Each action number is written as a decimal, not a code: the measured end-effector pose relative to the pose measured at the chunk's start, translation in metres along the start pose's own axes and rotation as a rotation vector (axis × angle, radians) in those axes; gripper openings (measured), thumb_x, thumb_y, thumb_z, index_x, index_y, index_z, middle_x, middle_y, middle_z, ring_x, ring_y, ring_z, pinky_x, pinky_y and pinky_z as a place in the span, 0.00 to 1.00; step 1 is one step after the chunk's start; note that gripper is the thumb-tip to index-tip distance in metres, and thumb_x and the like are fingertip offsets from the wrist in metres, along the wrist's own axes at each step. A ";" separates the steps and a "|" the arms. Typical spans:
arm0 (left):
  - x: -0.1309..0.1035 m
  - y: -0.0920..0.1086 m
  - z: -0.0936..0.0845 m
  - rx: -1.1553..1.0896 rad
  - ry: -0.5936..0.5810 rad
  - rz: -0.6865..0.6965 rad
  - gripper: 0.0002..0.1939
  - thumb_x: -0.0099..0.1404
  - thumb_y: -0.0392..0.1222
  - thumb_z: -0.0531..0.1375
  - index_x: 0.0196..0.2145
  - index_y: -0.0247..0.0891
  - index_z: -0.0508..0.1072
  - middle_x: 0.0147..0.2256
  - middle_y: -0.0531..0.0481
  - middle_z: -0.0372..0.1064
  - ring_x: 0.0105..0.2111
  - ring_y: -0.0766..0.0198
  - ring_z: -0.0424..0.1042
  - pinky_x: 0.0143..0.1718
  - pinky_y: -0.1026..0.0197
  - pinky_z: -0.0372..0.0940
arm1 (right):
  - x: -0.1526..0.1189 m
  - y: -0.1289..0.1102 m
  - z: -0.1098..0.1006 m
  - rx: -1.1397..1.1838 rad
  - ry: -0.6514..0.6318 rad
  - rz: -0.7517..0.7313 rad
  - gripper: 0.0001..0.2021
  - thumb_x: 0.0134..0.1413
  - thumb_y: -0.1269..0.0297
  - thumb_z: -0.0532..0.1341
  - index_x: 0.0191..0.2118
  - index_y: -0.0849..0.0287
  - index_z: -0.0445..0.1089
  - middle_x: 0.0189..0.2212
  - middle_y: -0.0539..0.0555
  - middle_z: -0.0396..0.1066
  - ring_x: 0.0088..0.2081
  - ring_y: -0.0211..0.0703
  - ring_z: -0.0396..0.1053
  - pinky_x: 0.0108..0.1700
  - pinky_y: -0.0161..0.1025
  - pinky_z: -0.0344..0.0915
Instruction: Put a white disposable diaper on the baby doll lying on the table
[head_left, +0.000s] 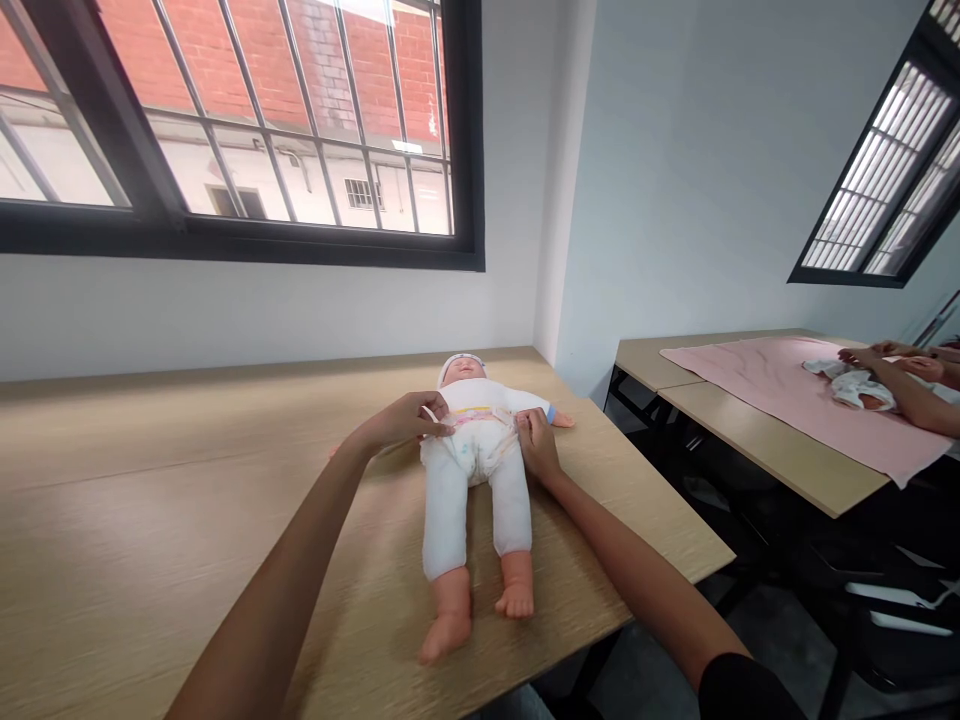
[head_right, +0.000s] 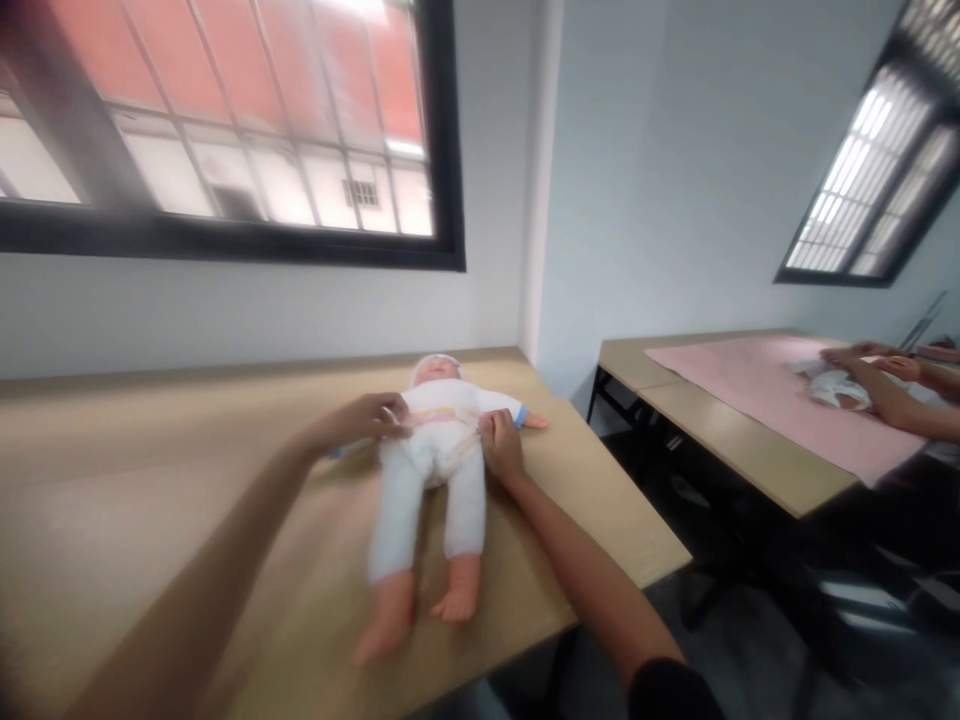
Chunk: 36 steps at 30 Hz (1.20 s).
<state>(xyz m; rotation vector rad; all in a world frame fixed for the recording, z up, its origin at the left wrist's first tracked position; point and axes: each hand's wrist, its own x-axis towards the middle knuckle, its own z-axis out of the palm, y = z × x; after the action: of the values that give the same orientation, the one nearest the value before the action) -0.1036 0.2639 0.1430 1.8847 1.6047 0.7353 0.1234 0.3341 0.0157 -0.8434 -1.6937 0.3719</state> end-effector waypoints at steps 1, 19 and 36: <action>-0.001 0.000 -0.001 0.002 -0.010 -0.008 0.17 0.44 0.51 0.66 0.28 0.38 0.71 0.28 0.49 0.70 0.30 0.59 0.69 0.29 0.62 0.64 | 0.000 0.000 0.000 0.001 -0.001 -0.001 0.13 0.63 0.61 0.45 0.32 0.56 0.63 0.33 0.53 0.65 0.38 0.43 0.63 0.46 0.41 0.61; -0.016 0.002 -0.021 -0.141 -0.125 0.016 0.10 0.55 0.48 0.59 0.31 0.40 0.66 0.32 0.51 0.69 0.32 0.63 0.69 0.33 0.62 0.64 | 0.000 -0.003 -0.001 0.005 -0.020 0.016 0.13 0.63 0.61 0.45 0.32 0.57 0.64 0.33 0.54 0.65 0.38 0.44 0.63 0.46 0.42 0.61; -0.001 0.002 0.007 0.072 0.036 0.012 0.13 0.53 0.50 0.57 0.33 0.40 0.67 0.33 0.50 0.68 0.31 0.61 0.69 0.31 0.60 0.64 | 0.000 -0.004 -0.002 0.035 -0.021 0.022 0.11 0.62 0.63 0.46 0.32 0.56 0.62 0.33 0.54 0.64 0.39 0.43 0.62 0.46 0.41 0.60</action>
<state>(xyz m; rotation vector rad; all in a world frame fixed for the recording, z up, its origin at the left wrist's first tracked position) -0.0976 0.2621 0.1397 1.9441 1.6642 0.7291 0.1238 0.3306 0.0189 -0.8358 -1.6939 0.4255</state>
